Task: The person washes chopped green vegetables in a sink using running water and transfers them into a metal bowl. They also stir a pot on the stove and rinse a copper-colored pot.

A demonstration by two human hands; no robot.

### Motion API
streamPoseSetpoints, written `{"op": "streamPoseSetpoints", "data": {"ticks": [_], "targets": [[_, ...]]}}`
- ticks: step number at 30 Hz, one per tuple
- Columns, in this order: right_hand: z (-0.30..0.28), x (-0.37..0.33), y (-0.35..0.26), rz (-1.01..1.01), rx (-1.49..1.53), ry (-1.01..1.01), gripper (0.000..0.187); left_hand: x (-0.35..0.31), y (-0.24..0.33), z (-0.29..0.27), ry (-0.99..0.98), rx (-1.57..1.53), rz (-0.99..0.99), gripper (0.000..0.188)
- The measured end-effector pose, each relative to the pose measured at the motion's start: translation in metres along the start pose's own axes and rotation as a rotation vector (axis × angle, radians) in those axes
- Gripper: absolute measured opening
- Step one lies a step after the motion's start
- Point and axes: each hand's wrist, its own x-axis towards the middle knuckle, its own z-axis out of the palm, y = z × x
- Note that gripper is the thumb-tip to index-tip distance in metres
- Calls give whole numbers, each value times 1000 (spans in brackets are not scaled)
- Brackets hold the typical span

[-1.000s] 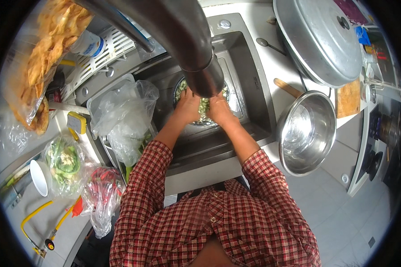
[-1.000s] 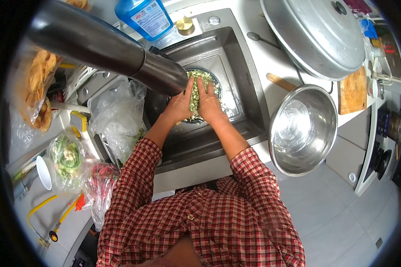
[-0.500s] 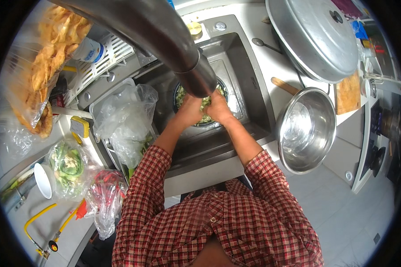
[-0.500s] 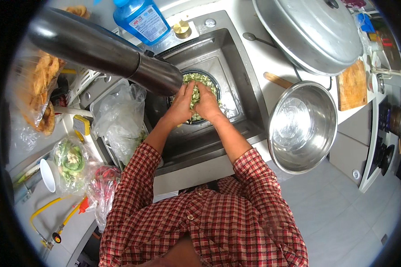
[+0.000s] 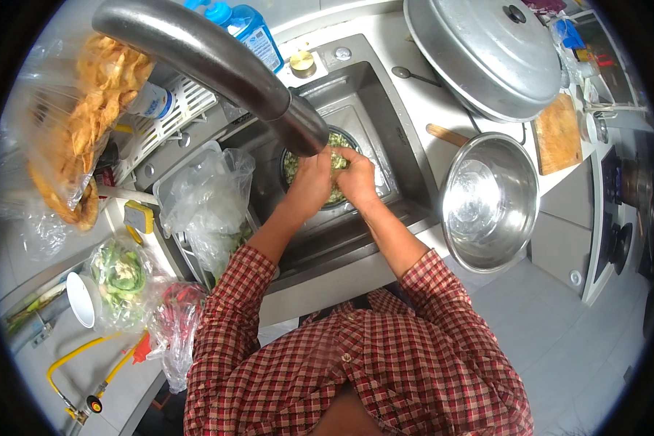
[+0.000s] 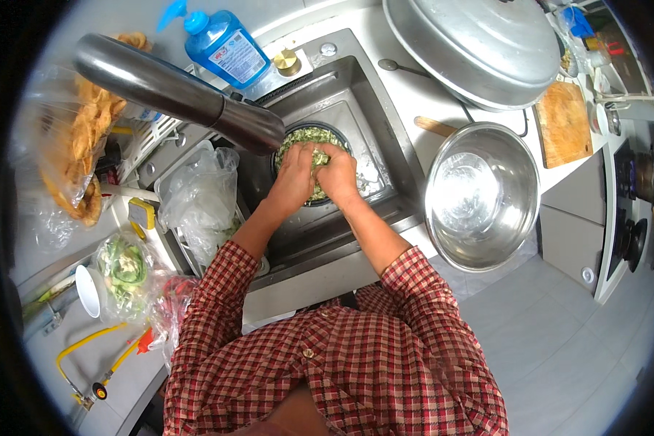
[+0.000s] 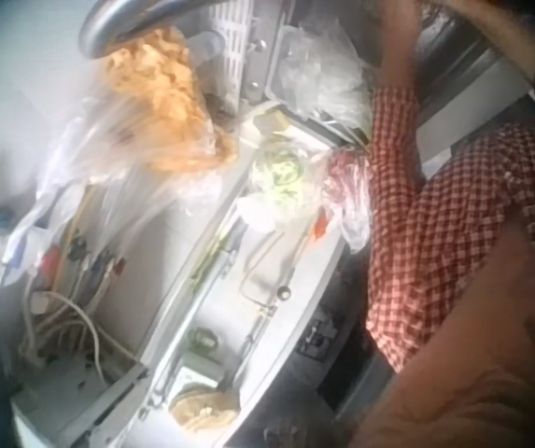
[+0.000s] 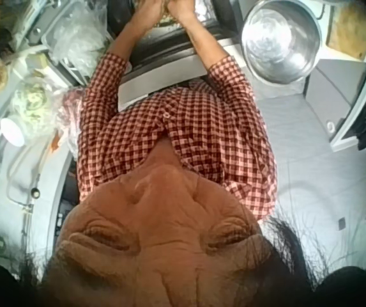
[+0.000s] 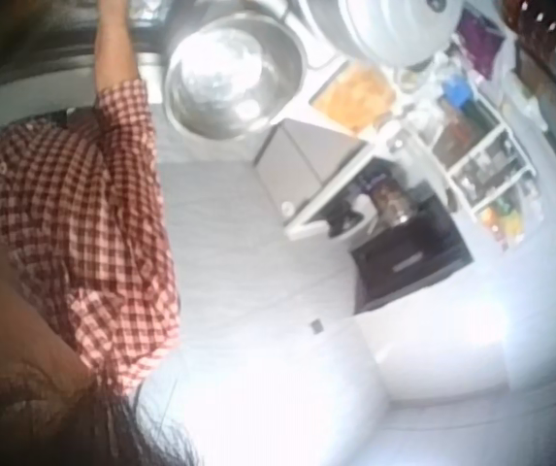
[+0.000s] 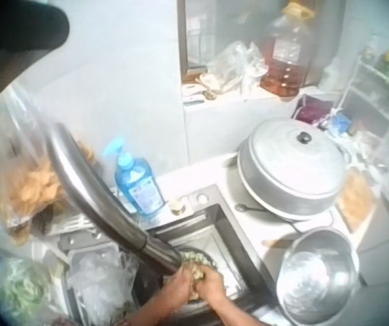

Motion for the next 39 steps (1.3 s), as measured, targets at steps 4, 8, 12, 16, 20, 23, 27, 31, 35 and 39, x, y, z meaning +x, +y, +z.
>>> {"op": "streamPoseSetpoints", "data": {"ticks": [4, 8, 12, 16, 20, 23, 27, 31, 35, 39], "targets": [[-5, -7, -15, 42, 61, 26, 39, 2, 10, -9, 7, 18, -11, 53], [-1, -7, -12, -63, 132, 86, 35, 5, 17, -19, 36, 38, 31, 50], [0, -10, -17, -124, 149, 114, 33, 3, 21, -27, 45, 98, 46, 49], [2, -5, -16, -78, 80, 69, 36, 4, 22, -28, 25, 75, -9, 48], [9, 2, 4, -148, -2, 134, 36, 4, 10, -13, 8, 106, 12, 45], [0, -2, -4, -127, 36, 116, 37, 4, 19, -16, 21, 95, 34, 46], [-45, -32, -50, -190, 121, 169, 36, 21, 72, -40, 137, 102, 175, 47], [-130, -84, -84, -311, 97, 229, 45, 32, 159, -45, 226, 80, 334, 50], [-199, -123, -85, -288, -48, 369, 45, 40, 222, -4, 96, -170, 357, 59], [-238, -120, -46, -153, -574, 320, 44, 46, 247, 19, -268, -120, 235, 64]]}}
